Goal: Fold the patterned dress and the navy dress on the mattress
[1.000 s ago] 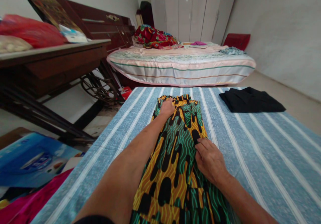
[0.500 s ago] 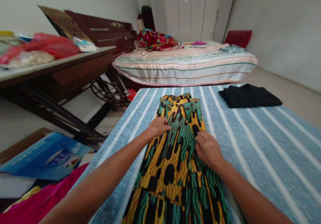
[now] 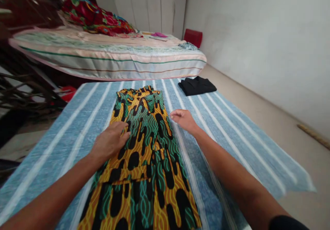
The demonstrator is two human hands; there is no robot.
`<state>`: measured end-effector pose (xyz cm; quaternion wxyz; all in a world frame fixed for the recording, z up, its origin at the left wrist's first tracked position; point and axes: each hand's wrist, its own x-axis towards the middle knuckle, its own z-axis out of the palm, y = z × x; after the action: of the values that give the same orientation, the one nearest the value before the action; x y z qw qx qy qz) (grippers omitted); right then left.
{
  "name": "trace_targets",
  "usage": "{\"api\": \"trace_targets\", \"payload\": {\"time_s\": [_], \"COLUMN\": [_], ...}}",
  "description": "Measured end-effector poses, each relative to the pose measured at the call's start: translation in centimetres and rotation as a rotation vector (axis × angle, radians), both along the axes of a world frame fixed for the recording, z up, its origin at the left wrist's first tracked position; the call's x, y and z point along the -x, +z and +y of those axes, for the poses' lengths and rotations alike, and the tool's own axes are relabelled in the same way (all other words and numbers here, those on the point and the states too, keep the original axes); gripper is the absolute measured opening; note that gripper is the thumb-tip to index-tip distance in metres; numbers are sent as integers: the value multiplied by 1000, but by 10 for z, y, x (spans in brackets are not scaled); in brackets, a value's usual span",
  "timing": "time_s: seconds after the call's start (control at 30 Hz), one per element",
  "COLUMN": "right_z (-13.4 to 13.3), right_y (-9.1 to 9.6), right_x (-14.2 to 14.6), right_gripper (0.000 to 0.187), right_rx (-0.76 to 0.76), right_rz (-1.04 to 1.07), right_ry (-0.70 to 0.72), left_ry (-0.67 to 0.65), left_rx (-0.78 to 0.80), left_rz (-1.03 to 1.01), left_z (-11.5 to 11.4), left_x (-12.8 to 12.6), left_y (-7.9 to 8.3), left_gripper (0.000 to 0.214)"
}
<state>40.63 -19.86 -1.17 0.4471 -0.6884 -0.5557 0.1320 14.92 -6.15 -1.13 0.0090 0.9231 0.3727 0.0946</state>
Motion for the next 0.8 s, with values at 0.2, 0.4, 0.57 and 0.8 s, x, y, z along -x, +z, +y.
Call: {"api": "trace_targets", "payload": {"time_s": [0.2,0.4,0.57,0.8], "right_z": [-75,-148,-189,-310], "right_y": [29,1,-32,-24], "right_x": [-56,-51,-5,64], "right_gripper": [19,21,47,45], "right_rx": [-204,-239,134,321], "right_rz": [678,554,-234,-277], "right_ry": [-199,-362,43,210], "left_ry": [-105,-133,-162,-171], "left_rx": [67,-28,-76,-82], "left_rz": [-67,33,93,128], "left_z": [-52,-73,-77,-81], "left_x": [17,28,33,32], "left_y": [-3,-29,-35,-31], "left_gripper": [32,49,50,44]}}
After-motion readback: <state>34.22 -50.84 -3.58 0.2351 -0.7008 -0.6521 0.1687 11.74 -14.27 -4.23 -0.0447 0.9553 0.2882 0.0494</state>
